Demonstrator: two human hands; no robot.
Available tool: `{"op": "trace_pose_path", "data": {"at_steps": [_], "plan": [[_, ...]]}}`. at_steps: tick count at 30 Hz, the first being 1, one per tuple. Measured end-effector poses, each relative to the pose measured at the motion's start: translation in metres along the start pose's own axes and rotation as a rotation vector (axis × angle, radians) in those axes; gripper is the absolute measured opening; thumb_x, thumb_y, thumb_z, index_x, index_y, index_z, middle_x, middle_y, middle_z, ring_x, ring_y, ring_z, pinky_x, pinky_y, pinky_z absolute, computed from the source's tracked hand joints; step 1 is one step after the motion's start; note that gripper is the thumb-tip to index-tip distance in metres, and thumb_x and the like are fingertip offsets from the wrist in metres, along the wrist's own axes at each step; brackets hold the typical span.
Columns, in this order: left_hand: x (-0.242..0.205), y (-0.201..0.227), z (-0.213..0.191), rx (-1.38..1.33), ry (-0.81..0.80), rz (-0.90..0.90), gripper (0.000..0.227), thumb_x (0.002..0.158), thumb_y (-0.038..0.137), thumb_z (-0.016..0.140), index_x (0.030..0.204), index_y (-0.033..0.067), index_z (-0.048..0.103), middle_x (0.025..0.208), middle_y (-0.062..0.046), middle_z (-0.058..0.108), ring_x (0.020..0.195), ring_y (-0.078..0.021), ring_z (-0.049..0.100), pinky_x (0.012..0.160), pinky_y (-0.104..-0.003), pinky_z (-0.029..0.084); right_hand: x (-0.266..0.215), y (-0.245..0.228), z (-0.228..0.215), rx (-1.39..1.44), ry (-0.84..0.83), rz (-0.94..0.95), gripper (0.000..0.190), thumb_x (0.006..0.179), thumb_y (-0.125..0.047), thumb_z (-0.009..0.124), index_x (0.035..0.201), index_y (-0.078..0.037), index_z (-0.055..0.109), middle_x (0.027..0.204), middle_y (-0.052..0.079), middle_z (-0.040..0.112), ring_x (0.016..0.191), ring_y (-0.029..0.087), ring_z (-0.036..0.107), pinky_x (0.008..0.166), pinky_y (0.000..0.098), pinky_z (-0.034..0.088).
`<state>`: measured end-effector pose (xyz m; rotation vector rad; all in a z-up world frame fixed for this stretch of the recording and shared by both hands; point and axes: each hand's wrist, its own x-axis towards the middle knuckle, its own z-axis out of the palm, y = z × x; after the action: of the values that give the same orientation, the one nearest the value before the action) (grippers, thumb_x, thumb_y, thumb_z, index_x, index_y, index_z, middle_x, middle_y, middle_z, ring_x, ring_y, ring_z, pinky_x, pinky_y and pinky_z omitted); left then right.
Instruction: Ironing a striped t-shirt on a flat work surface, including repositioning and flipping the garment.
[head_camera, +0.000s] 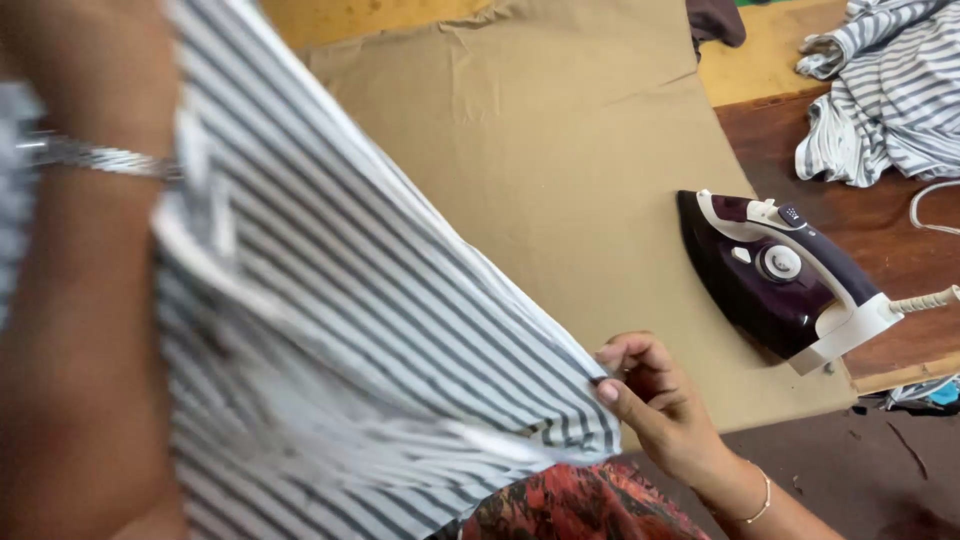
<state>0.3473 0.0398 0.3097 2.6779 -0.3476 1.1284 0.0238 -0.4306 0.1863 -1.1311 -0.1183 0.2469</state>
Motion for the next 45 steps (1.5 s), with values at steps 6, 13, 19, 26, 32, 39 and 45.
{"op": "trace_pose_path", "data": {"at_steps": [6, 13, 19, 26, 32, 39, 45], "plan": [[-0.015, 0.158, 0.200, -0.091, -0.055, 0.011, 0.016, 0.092, 0.036, 0.080, 0.092, 0.0242, 0.069, 0.080, -0.009, 0.070, 0.063, -0.0378, 0.066, 0.049, -0.053, 0.047, 0.011, 0.051, -0.071, -1.064, 0.448, 0.044, 0.009, 0.090, -0.009, 0.071, 0.090, -0.015, 0.077, 0.097, -0.001, 0.079, 0.090, 0.012, 0.076, 0.073, 0.0272, 0.059], [-0.078, 0.204, 0.320, -0.165, -0.386, -0.358, 0.017, 0.096, 0.030, 0.071, 0.093, 0.0172, 0.060, 0.095, -0.007, 0.073, 0.082, -0.0384, 0.068, 0.059, -0.055, 0.049, 0.024, 0.057, -0.097, -1.476, 0.291, 0.393, 0.019, 0.094, -0.038, 0.062, 0.110, -0.028, 0.067, 0.106, -0.006, 0.073, 0.090, 0.021, 0.072, 0.074, 0.0416, 0.056], [-0.136, 0.247, 0.222, -0.161, -0.398, 0.168, 0.061, 0.087, 0.033, 0.080, 0.136, 0.0090, 0.053, 0.139, -0.012, 0.058, 0.126, -0.0336, 0.055, 0.101, -0.050, 0.042, 0.006, -0.021, -0.103, -1.679, 0.257, 0.248, 0.036, 0.094, -0.037, 0.066, 0.130, -0.037, 0.067, 0.100, 0.001, 0.064, 0.082, 0.027, 0.066, 0.069, 0.0438, 0.053], [-0.256, 0.338, 0.047, -0.542, -1.157, 0.588, 0.068, 0.090, 0.059, 0.059, 0.134, 0.0069, 0.056, 0.147, -0.016, 0.052, 0.141, -0.0300, 0.041, 0.121, -0.050, 0.027, 0.087, -0.117, -0.193, -2.224, 0.476, 0.492, 0.092, 0.082, -0.076, 0.061, 0.150, -0.016, 0.054, 0.126, 0.023, 0.068, 0.117, 0.042, 0.065, 0.091, 0.0519, 0.055], [-0.297, 0.374, 0.043, -0.484, -0.899, 0.508, 0.076, 0.077, 0.041, 0.083, 0.133, 0.0025, 0.050, 0.137, -0.017, 0.052, 0.102, -0.0302, 0.059, 0.083, -0.044, 0.043, 0.117, -0.129, -0.130, -1.831, 0.395, 0.693, 0.061, 0.090, -0.065, 0.061, 0.127, -0.017, 0.067, 0.116, 0.021, 0.077, 0.111, 0.045, 0.069, 0.084, 0.0517, 0.053], [-0.321, 0.382, 0.055, -0.386, -0.518, 0.586, 0.019, 0.092, -0.004, 0.051, 0.105, -0.0022, 0.066, 0.106, -0.020, 0.065, 0.082, -0.0276, 0.058, 0.070, -0.039, 0.043, 0.156, -0.096, -0.051, -1.873, 0.143, 0.497, 0.067, 0.087, -0.068, 0.061, 0.135, -0.021, 0.062, 0.113, 0.022, 0.074, 0.109, 0.043, 0.068, 0.084, 0.0528, 0.055], [-0.283, 0.340, 0.053, -0.700, -0.459, 0.556, 0.045, 0.096, 0.036, 0.083, 0.068, 0.0118, 0.057, 0.062, 0.002, 0.052, 0.058, -0.0151, 0.047, 0.061, -0.031, 0.038, 0.188, -0.059, -0.036, -1.861, 0.085, 0.404, 0.051, 0.094, -0.062, 0.057, 0.112, -0.015, 0.063, 0.097, 0.018, 0.076, 0.091, 0.042, 0.070, 0.074, 0.0499, 0.052]]}}
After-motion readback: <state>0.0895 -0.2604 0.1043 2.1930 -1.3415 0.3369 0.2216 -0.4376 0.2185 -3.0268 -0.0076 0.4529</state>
